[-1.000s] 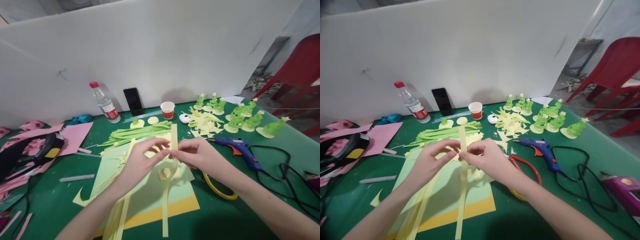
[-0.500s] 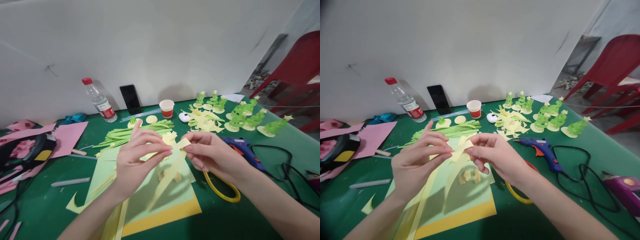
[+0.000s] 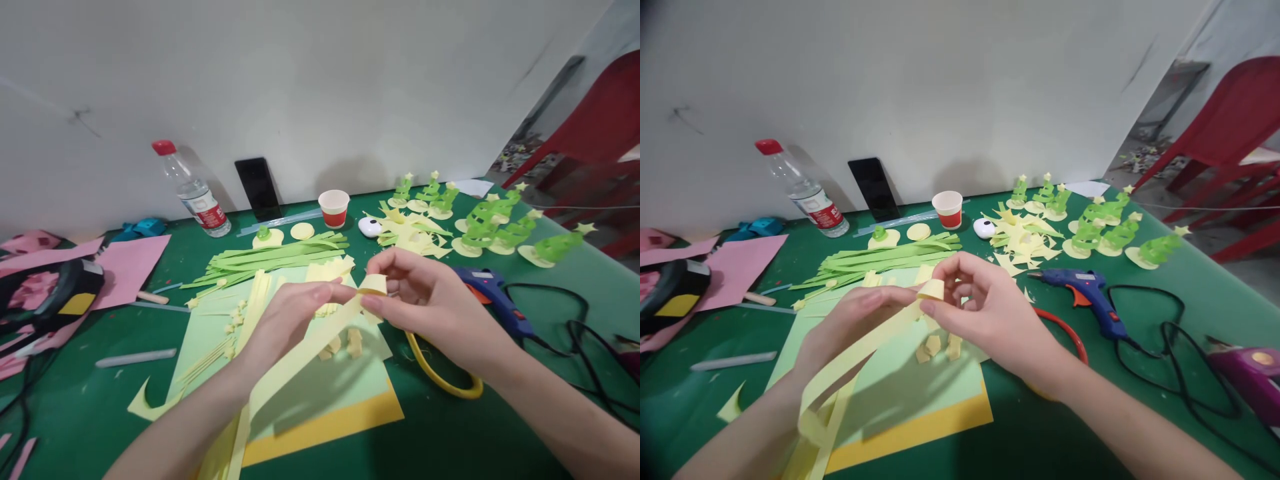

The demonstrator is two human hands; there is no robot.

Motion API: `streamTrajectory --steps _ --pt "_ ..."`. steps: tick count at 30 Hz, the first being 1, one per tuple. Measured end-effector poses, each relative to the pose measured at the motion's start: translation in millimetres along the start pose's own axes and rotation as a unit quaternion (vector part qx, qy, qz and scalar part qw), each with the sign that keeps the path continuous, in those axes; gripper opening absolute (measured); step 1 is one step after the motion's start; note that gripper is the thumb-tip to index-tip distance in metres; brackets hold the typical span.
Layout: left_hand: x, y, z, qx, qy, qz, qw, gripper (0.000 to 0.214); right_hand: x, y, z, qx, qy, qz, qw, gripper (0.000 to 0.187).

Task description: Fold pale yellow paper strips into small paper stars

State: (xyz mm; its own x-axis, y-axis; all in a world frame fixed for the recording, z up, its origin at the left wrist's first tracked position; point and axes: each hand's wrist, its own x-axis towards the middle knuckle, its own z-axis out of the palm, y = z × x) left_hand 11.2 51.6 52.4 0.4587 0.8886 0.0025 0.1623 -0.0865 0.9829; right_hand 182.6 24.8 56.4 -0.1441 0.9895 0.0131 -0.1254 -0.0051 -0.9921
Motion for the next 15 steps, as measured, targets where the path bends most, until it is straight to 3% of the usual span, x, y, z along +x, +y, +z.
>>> streamTrajectory --steps 3,7,11,15 --pt "1.6 -0.5 1.2 -0.032 -0.022 -0.044 0.998 0.014 -0.7 -1.3 -2.1 -0.035 -0.011 0.005 0.999 0.023" --pt "1.2 1.9 4.2 -0.072 0.023 -0.062 0.995 0.006 -2.5 -2.5 -2.6 -0.091 -0.016 -0.011 0.996 0.02" --pt "1.0 2.9 6.2 -0.151 0.026 -0.015 0.988 0.011 -4.4 -0.5 1.9 -0.189 -0.057 -0.03 0.98 0.013" --pt "0.5 -0.2 7.1 -0.159 0.024 0.009 0.987 0.017 -5.2 2.7 7.8 -0.236 -0.077 -0.093 0.964 0.021"
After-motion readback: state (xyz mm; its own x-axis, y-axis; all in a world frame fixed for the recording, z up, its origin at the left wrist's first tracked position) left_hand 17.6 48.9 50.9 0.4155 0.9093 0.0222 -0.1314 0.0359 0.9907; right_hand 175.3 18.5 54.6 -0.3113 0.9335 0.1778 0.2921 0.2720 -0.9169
